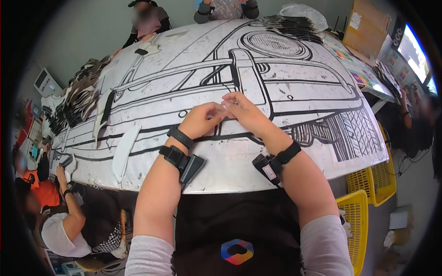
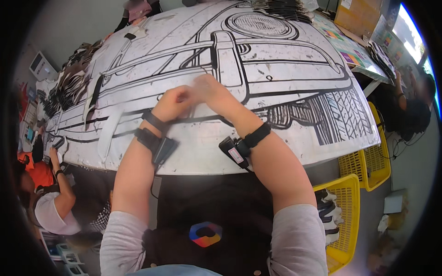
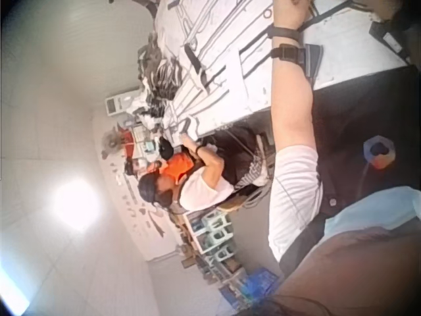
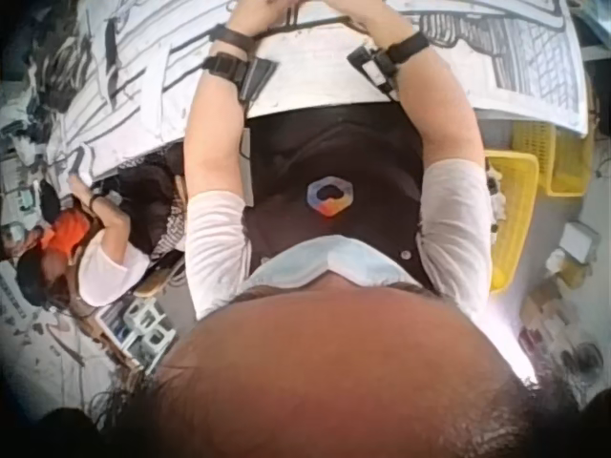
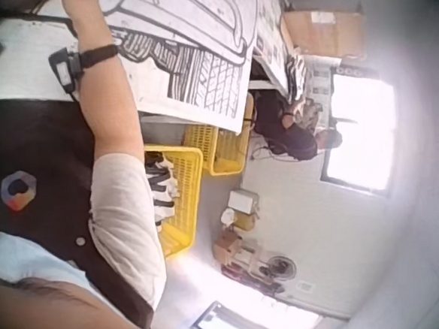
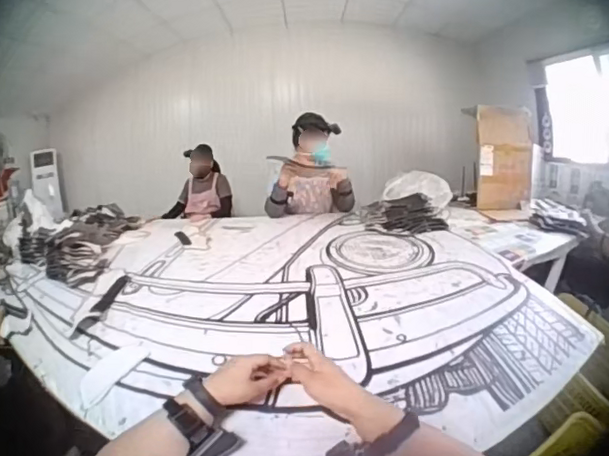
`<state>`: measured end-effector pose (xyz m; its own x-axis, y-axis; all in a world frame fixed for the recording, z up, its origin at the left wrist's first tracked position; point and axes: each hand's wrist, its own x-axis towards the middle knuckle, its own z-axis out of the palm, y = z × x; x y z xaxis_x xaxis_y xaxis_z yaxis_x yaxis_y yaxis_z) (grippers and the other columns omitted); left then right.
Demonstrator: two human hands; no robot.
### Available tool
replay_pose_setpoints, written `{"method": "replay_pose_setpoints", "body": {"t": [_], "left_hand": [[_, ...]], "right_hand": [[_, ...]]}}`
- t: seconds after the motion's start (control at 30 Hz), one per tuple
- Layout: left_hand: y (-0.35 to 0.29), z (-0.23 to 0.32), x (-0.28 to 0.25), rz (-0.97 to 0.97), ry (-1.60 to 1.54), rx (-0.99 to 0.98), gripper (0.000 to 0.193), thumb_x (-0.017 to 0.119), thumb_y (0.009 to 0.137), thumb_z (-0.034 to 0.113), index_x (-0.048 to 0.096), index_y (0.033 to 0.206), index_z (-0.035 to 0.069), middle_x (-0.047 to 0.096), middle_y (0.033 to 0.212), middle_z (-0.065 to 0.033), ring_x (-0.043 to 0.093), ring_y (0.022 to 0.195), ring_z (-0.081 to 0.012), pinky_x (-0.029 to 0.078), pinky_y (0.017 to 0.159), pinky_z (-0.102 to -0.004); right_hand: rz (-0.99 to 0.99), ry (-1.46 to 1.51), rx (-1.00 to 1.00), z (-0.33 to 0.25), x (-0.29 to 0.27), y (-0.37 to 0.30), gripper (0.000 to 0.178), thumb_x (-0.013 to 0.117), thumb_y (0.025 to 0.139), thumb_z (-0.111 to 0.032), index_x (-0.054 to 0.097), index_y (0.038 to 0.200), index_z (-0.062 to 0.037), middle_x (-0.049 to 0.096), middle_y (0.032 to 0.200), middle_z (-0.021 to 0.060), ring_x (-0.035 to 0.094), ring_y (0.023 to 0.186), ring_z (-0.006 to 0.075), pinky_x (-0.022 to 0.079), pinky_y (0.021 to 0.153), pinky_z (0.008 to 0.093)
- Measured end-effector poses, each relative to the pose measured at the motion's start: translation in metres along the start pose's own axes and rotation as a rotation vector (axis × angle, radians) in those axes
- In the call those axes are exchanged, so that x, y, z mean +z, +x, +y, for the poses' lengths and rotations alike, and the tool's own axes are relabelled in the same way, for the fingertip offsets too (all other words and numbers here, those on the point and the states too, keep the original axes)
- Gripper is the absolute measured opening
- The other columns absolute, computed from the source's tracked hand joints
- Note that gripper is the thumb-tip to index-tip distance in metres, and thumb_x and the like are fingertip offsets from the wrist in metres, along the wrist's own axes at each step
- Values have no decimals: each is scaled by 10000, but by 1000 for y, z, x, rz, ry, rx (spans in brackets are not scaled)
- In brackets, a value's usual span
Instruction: The recorder is assembling white and black shoe components by hand at a manufacturing table.
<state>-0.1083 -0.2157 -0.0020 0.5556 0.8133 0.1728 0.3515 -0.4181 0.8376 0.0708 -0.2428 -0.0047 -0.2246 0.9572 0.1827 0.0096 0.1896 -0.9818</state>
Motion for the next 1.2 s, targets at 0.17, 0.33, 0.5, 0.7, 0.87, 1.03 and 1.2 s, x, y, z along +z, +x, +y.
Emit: {"method": "replay_pose_setpoints", "body": {"t": [0.17,0.33,0.5,0.7,0.87,1.03,1.2], "left_hand": [[-2,16,-3,13,-31,-73,189,614,797,131,615,969,50,626,761,-47,540,565,-102,426,519,-225],[-5,23,-6,94,50,16,159,655,770,150,653,893,49,647,812,-52,578,681,-138,451,626,-251],[-8,28,-2,83,80,23,119,671,747,142,646,807,42,618,789,-46,578,661,-148,453,579,-259],[-7,27,-1,87,195,135,69,630,710,60,603,760,20,598,747,-40,559,656,-124,453,593,-248],[-6,30,-1,66,170,105,75,631,706,67,604,759,22,607,744,-41,564,687,-133,453,631,-254],[-7,27,-1,79,165,150,59,646,729,91,619,751,44,617,726,-38,589,656,-146,470,579,-260],[-8,29,-1,21,84,18,45,634,723,82,616,745,47,608,724,-38,580,640,-145,468,591,-262]], "right_hand": [[-18,-146,3,-7,3,0,297,495,827,-51,480,1120,-6,512,1090,87,523,949,148,410,833,257],[-5,-71,54,-9,10,-5,301,497,800,-13,488,1101,-3,529,1062,74,531,934,144,409,818,254],[39,-106,69,-10,11,-7,305,476,770,13,511,1073,-13,549,1020,58,535,867,110,415,766,227],[26,-161,-1,-6,10,-6,268,553,747,-55,546,1015,-53,571,982,56,530,847,126,422,756,258],[41,-223,41,-13,12,-8,332,425,743,35,535,1051,-14,562,1008,76,526,898,145,416,783,249],[48,-228,82,-18,14,-11,336,405,744,35,533,1051,-15,571,978,82,543,869,150,423,774,260],[30,-222,75,-19,14,-12,330,409,744,29,529,1049,-16,584,915,80,565,796,127,430,715,251]]}}
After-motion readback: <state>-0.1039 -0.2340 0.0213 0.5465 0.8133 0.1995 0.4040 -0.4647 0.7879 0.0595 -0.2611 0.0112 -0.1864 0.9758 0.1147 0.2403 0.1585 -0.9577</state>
